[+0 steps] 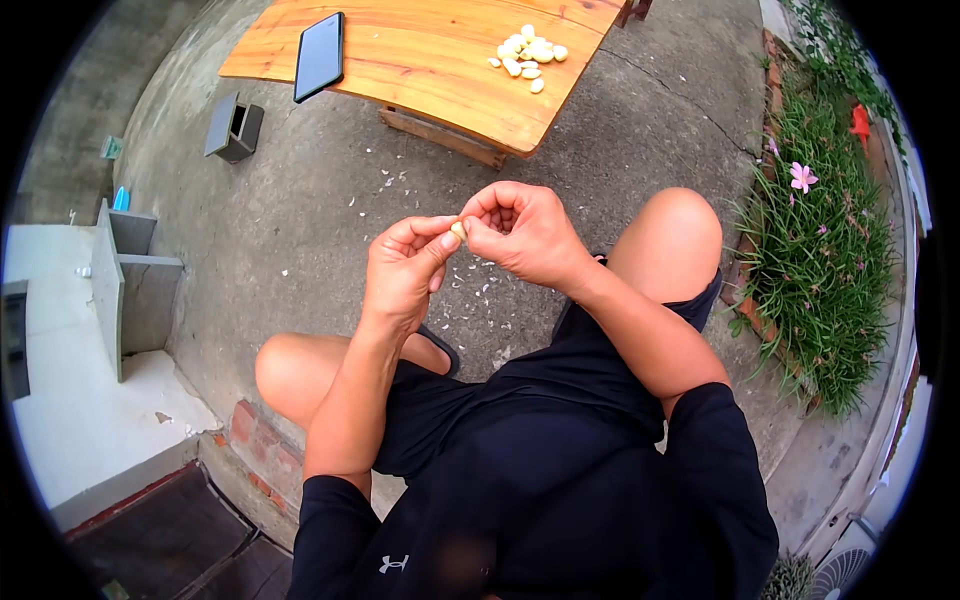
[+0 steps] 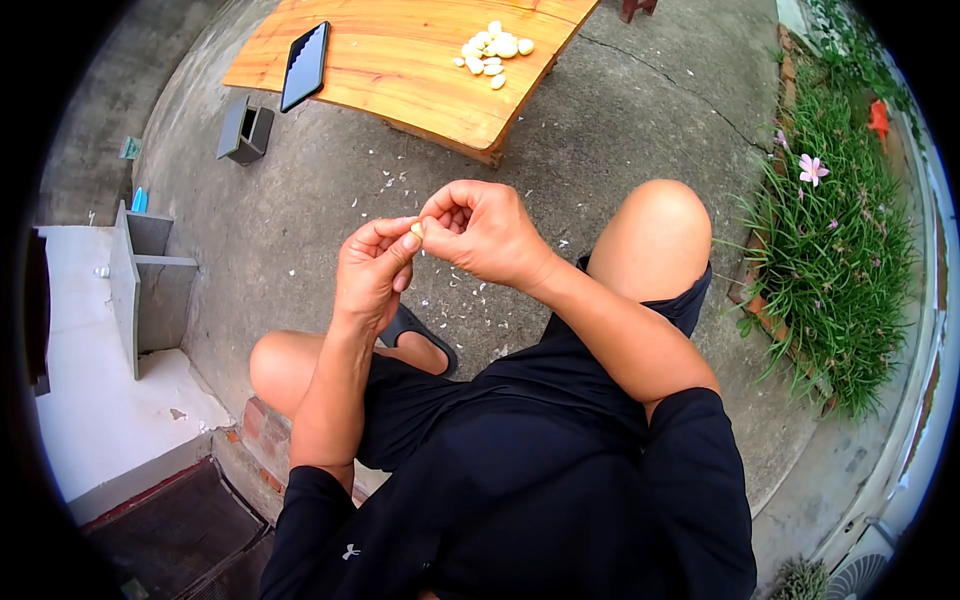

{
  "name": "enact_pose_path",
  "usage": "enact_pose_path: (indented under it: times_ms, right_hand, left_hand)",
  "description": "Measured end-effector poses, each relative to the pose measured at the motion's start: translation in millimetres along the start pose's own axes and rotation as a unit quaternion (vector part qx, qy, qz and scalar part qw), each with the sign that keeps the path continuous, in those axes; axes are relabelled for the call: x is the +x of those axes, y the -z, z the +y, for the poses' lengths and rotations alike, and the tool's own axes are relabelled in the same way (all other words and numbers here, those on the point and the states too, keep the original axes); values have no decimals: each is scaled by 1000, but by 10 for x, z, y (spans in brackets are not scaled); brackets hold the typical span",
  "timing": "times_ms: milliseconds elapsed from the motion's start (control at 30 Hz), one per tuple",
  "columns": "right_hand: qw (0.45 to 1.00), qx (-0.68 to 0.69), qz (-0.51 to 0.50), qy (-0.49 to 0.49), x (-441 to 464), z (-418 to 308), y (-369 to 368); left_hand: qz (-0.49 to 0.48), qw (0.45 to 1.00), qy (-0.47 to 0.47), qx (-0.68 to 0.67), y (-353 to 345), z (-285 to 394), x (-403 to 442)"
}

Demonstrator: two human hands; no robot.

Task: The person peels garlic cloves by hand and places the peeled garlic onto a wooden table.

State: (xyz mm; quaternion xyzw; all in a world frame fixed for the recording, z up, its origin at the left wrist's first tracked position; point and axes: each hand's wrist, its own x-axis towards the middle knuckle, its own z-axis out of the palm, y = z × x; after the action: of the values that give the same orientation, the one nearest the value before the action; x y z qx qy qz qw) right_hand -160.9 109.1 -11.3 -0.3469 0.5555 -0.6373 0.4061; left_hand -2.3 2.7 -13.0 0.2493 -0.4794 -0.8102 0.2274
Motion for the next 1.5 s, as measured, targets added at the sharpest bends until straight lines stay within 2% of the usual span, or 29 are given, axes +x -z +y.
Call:
enact_pose_path:
  times_ms: [100,200,400,533,800,1000,1200,1500]
  right_hand:
    - [999,34,1,3,-2,-28,-3]
    - [1000,-13,7,22,-10,-76,2]
    - [980,-156,25,120,-12,-167,26]
    - [974,-181,34,134,-21,-169,13]
    - [966,-199,45,158,-29,-121,1]
    - [981,-166,33,93,-59,-101,-22]
    - [999,-35,5,-14,-47,-32,-27]
    - [999,18,1,-39,-29,-13,-21]
  left_hand:
    - [10,1000,-2,0,-31,7,9]
    - [16,1000,-7,8,-26,4,22]
    - [17,998,-34,48,-4,-23,22]
    - [37,992,-48,112,-28,-20,3]
    - [19,991,-66,113,-51,-16,-24]
    - [18,990,-100,103,-65,-62,-4]
    - [18,991,-101,88,-68,-60,-4]
    - [34,994,-66,76,-36,-23,-3]
